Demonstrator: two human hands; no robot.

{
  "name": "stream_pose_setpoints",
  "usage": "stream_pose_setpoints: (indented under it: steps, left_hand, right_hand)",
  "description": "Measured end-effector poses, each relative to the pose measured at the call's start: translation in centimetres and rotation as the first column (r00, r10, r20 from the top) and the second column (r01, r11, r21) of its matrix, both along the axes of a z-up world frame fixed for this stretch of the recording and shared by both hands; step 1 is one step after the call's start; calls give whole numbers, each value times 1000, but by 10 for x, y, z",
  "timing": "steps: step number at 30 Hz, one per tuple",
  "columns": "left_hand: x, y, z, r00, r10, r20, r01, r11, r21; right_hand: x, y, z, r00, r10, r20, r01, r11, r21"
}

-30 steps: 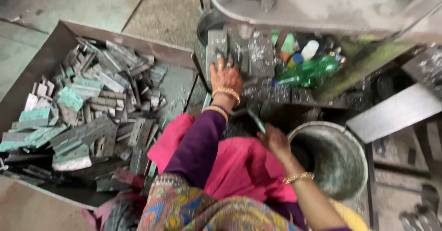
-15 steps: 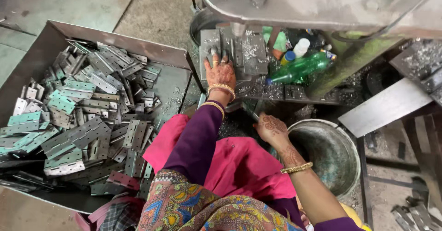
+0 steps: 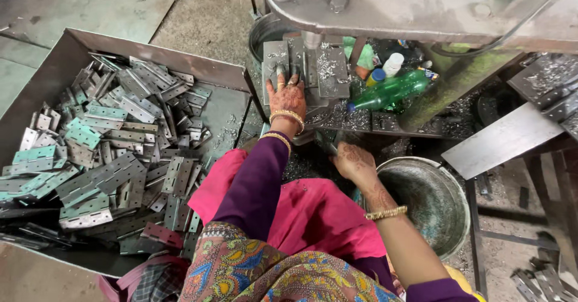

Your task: The person picks up a metal bracket from a bin, places it under a pressing machine, and uses a lever to punch holes into the metal piece repeatedly.

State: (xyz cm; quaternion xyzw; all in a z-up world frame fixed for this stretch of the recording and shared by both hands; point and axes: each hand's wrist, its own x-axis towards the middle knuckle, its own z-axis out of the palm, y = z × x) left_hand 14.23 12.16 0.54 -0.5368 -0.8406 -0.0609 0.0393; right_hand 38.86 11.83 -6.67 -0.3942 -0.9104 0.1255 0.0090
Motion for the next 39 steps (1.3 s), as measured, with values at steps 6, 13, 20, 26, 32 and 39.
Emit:
stream_pose_setpoints:
  steps: [6, 13, 20, 26, 32, 39]
  left_hand:
    - [-9, 8, 12, 998, -20, -67, 15, 998, -68]
    - [-13, 32, 12, 994, 13, -113, -27, 992, -124]
    - [-10, 18, 0, 997, -6, -78, 2, 999, -51]
    - [-11, 16, -6, 999, -18, -35, 19, 1000, 12]
    - [-1, 14, 6, 999, -13, -36, 9, 995, -101]
    - [-8, 45, 27, 996, 39, -76, -54, 979, -197]
  right_hand:
    - [4, -9, -38, 979, -108, -175, 92, 991, -94]
    - [4, -4, 8, 996, 69, -50, -63, 992, 105]
    - [-7, -11, 32, 995, -81, 57, 87, 990, -111]
    - [2, -8, -1, 999, -36, -18, 34, 996, -82]
    - [18, -26, -25, 996, -28, -87, 24, 998, -50]
    - [8, -6, -29, 996, 28, -87, -23, 998, 57]
